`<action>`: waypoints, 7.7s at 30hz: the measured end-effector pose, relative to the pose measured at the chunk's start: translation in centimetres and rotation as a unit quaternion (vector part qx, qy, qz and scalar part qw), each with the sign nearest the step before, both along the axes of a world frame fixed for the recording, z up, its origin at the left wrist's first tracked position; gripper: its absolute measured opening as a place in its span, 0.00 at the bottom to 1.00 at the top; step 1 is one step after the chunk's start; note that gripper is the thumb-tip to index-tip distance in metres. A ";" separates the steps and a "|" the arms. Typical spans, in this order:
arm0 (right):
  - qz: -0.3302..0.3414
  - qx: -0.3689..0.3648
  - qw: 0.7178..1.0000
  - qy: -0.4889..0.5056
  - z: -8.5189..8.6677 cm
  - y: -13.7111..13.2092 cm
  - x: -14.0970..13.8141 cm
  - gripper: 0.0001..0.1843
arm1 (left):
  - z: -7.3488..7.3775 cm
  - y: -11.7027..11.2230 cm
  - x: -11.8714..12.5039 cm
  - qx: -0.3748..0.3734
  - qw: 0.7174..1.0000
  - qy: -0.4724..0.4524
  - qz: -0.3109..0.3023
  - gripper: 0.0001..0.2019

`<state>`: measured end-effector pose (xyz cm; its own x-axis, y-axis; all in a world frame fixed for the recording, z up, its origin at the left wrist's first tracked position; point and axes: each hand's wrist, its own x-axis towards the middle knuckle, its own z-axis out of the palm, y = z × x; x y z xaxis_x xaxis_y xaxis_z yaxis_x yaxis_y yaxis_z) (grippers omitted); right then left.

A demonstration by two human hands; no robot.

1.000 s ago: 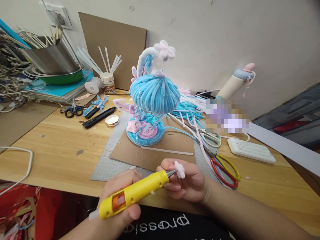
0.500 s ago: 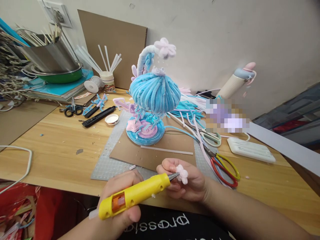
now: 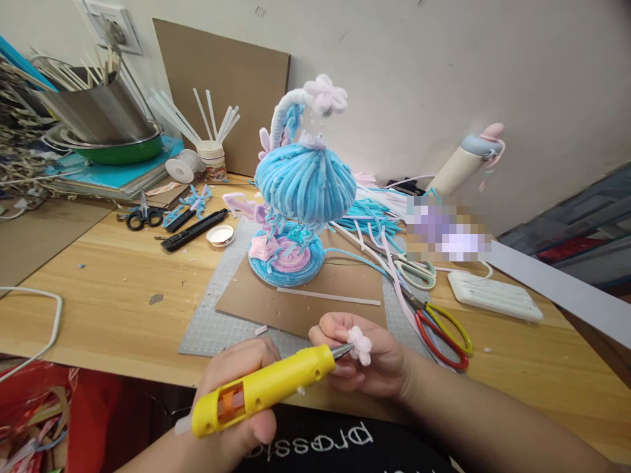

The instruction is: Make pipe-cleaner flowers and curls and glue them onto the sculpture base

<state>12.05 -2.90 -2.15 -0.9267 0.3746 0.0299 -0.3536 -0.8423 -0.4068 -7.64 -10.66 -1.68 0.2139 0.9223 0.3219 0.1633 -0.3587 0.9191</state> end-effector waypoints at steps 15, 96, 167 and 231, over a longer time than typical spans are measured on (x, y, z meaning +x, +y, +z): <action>-0.009 0.006 1.000 -0.011 0.1 0.1 0.0 0.06 | 0.9 -0.1 0.1 0.013 1.000 0.003 -0.012 0.21; -0.249 0.250 0.766 -0.538 1.5 7.5 -7.7 0.13 | -0.6 12.1 -5.7 0.054 0.931 0.292 0.214 0.08; -0.341 0.617 0.440 -0.557 -1.2 6.6 -8.2 0.07 | -0.2 11.5 -5.9 0.068 0.885 0.376 0.267 0.06; -0.304 0.791 0.362 -0.388 4.3 0.7 -4.6 0.14 | 0.3 12.2 -8.0 0.149 0.860 0.087 0.480 0.26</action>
<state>7.50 -2.17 2.20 -0.6466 0.5991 0.4722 0.4601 0.8000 -0.3851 -15.59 1.58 -1.38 -0.5315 0.5824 0.6151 0.6418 -0.1971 0.7412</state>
